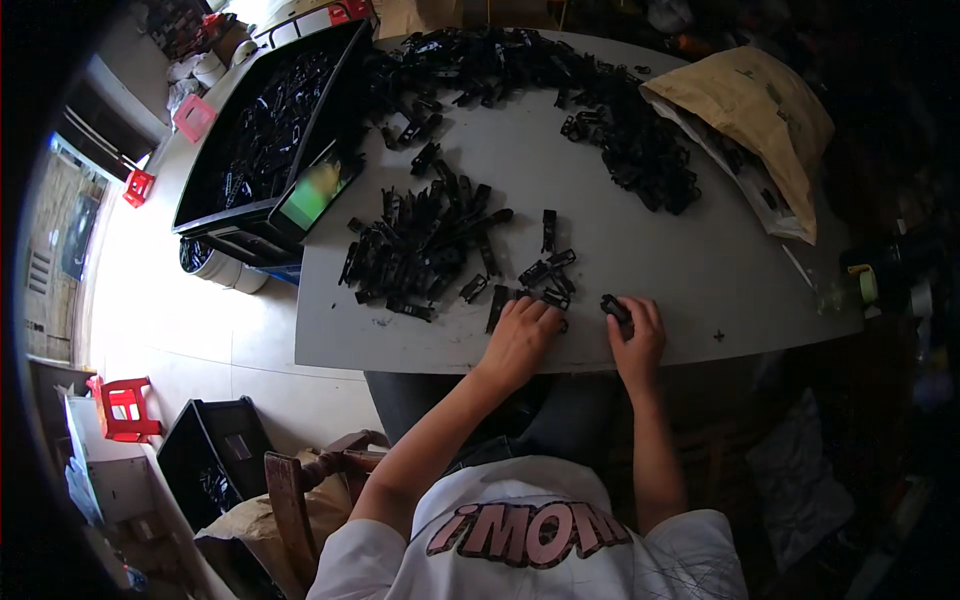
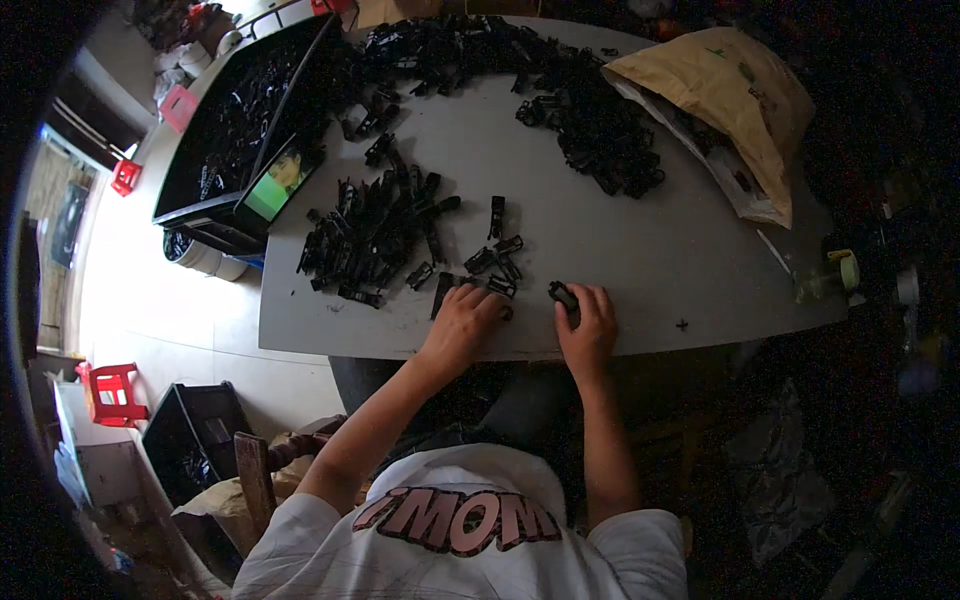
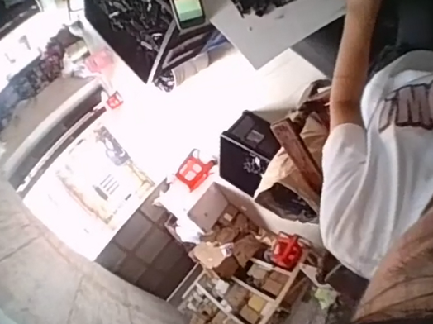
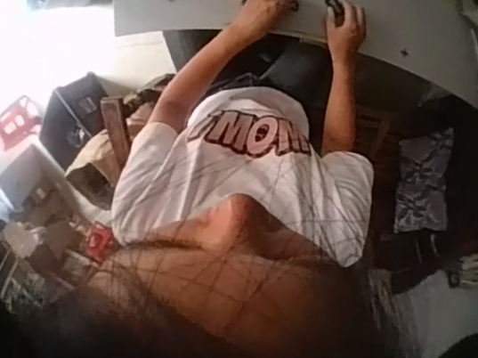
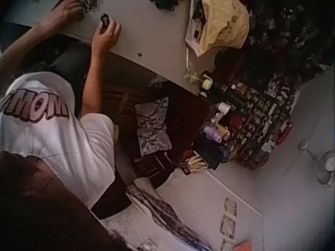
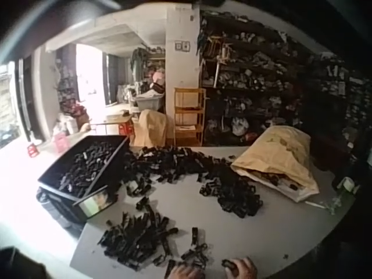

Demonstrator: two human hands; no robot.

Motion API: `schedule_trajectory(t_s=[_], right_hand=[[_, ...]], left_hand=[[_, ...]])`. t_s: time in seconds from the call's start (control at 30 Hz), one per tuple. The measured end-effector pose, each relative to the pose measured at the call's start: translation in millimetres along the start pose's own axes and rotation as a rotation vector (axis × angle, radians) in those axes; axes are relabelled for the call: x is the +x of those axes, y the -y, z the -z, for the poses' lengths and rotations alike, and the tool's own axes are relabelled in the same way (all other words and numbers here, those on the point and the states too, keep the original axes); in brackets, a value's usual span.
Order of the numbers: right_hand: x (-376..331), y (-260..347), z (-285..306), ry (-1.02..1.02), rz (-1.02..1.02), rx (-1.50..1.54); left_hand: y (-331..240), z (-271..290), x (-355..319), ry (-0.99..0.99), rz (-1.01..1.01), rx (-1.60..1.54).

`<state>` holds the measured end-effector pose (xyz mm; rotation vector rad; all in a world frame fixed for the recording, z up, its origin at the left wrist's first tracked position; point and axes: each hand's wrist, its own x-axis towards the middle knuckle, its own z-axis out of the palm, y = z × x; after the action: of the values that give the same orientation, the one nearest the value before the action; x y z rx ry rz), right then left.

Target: Assembling small black plastic hardware components by snapping them together and sorting them on a table.

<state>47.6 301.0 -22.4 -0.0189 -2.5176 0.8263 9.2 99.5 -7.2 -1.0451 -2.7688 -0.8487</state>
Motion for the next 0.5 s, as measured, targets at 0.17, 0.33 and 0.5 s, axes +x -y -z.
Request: schedule_trajectory(t_s=[0.17, 0.33, 0.5], right_hand=[[1, 2, 0, 0.053, -0.038, 0.008], [2, 31, 14, 0.119, -0.068, 0.219], [1, 52, 8, 0.221, 0.105, 0.152]], left_hand=[[4, -3, 3, -0.142, -0.054, -0.09], [31, 46, -33, -0.515, 0.137, 0.106], [69, 84, -86, -0.396, 0.312, 0.306]])
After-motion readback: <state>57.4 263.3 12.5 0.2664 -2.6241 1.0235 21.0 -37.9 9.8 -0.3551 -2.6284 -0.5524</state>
